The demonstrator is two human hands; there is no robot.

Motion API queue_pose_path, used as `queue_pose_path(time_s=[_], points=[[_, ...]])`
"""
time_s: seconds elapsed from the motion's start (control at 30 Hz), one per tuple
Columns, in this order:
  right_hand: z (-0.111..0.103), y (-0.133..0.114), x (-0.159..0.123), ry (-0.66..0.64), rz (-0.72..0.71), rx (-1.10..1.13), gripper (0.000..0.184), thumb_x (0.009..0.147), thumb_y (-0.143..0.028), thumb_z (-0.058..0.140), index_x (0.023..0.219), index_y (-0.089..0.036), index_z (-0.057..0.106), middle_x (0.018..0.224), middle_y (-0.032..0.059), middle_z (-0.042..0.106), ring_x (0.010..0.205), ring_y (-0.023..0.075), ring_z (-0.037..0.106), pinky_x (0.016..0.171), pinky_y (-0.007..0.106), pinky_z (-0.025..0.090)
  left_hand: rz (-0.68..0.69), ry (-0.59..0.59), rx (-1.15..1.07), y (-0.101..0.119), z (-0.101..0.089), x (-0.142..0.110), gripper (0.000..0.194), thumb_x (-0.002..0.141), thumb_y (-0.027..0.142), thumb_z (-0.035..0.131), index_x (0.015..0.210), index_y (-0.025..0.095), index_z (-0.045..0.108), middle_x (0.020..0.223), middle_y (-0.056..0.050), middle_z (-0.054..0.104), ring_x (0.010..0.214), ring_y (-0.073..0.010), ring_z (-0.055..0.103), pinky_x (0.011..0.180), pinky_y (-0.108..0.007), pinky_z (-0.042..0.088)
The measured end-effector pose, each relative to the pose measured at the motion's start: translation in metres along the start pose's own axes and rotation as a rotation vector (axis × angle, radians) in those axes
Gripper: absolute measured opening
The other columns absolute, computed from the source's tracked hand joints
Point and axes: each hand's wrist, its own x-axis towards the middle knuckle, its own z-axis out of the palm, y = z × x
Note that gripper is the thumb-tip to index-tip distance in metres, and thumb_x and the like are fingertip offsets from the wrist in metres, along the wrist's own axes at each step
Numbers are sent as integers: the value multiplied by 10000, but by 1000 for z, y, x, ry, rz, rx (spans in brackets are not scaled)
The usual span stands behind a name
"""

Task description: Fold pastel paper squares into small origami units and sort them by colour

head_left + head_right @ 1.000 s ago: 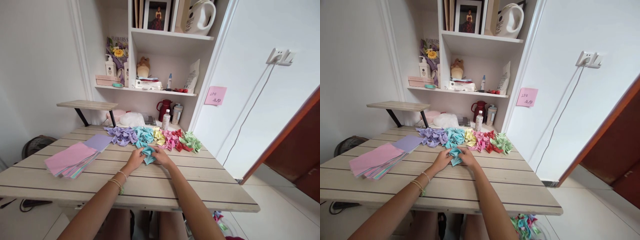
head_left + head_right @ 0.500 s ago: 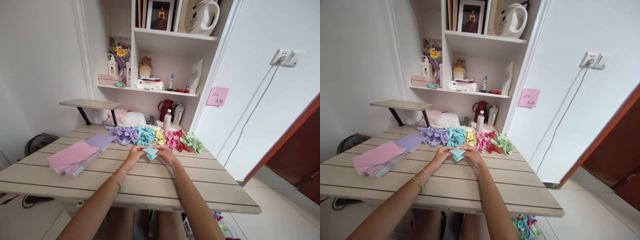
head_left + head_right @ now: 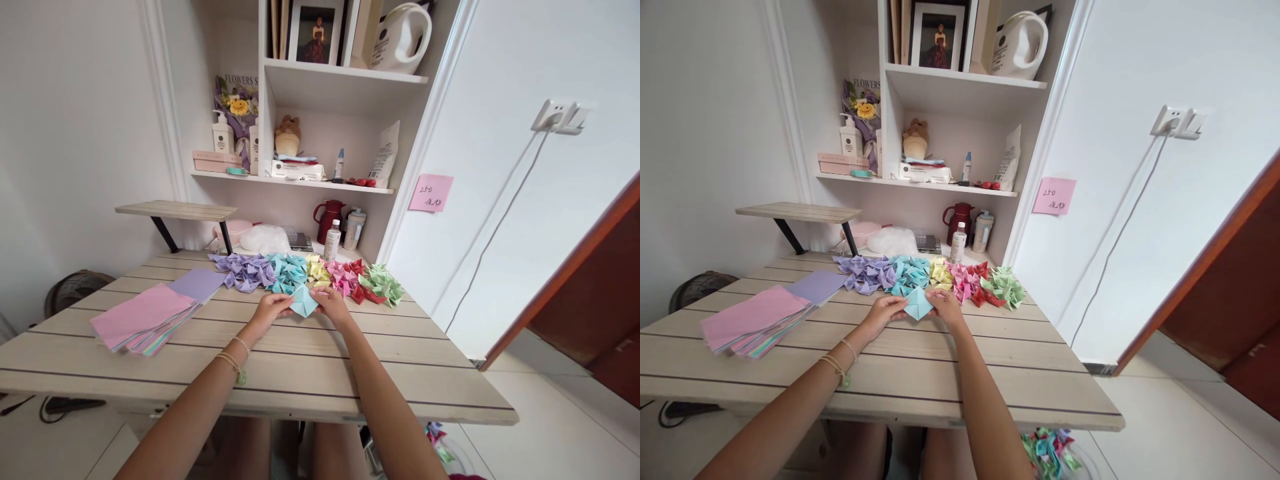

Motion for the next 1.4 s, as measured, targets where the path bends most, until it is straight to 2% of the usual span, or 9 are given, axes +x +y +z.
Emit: queue_pose_path(time_s=[0.1,0.23,0.43,0.6,0.77,1.0,1.13,1.27,1.4], points=[[2,-1,-1,14,-41,4,322,598,-435,700,786,-191,607,628,-18,596,602,140,574,590,294,519,-2,32,-8,-1,-1,2,301,565,261,785,788,98,666,758,-81,696,660,-151,647,671,-285,546],[4,1,-1,-107,-52,-65,310,596,-394,699,808,-173,649,721,9,630,667,145,587,656,299,506,10,82,1,-2,-3,3,279,600,300,759,744,102,626,702,-69,676,630,-145,640,645,-288,544],[3,8,0,-196,-178,-315,477,529,-302,755,975,-161,659,812,20,639,704,146,566,694,291,451,53,131,32,-4,-3,3,314,587,315,743,770,139,559,655,-23,650,567,-123,611,571,-250,511],[3,5,-2,-172,-396,-715,358,624,-327,709,962,-213,694,717,24,619,648,162,523,653,293,415,99,112,145,-3,-4,4,243,596,289,691,763,143,593,577,9,608,511,-109,568,501,-203,447],[4,-2,-5,-164,-500,-782,278,766,-363,583,981,-224,691,786,66,652,724,198,552,700,306,405,125,78,252,-3,-5,4,284,593,280,683,833,133,648,582,2,605,517,-109,549,484,-193,403],[7,-6,-7,-161,-326,-660,289,750,-455,564,654,-207,675,523,6,610,497,145,518,523,240,380,274,50,407,-7,-7,6,270,586,364,720,690,123,654,579,0,598,536,-112,517,503,-200,369],[6,-5,-7,-135,-222,-523,332,758,-503,534,696,-203,663,398,-22,535,382,134,474,452,239,367,210,75,336,-1,-7,6,333,651,457,653,595,132,613,404,45,466,383,-74,420,393,-191,280],[7,-6,-6,-213,-213,-455,419,806,-539,442,691,-190,643,538,3,630,406,127,514,460,240,401,135,65,235,0,-6,4,361,657,470,649,769,129,611,433,35,535,338,-70,451,373,-180,328],[11,-5,-8,-321,-235,-590,393,817,-509,454,721,-179,644,675,16,671,502,133,581,524,237,443,65,-6,178,-2,-4,2,454,650,462,663,941,137,538,555,0,625,393,-97,551,419,-194,420]])
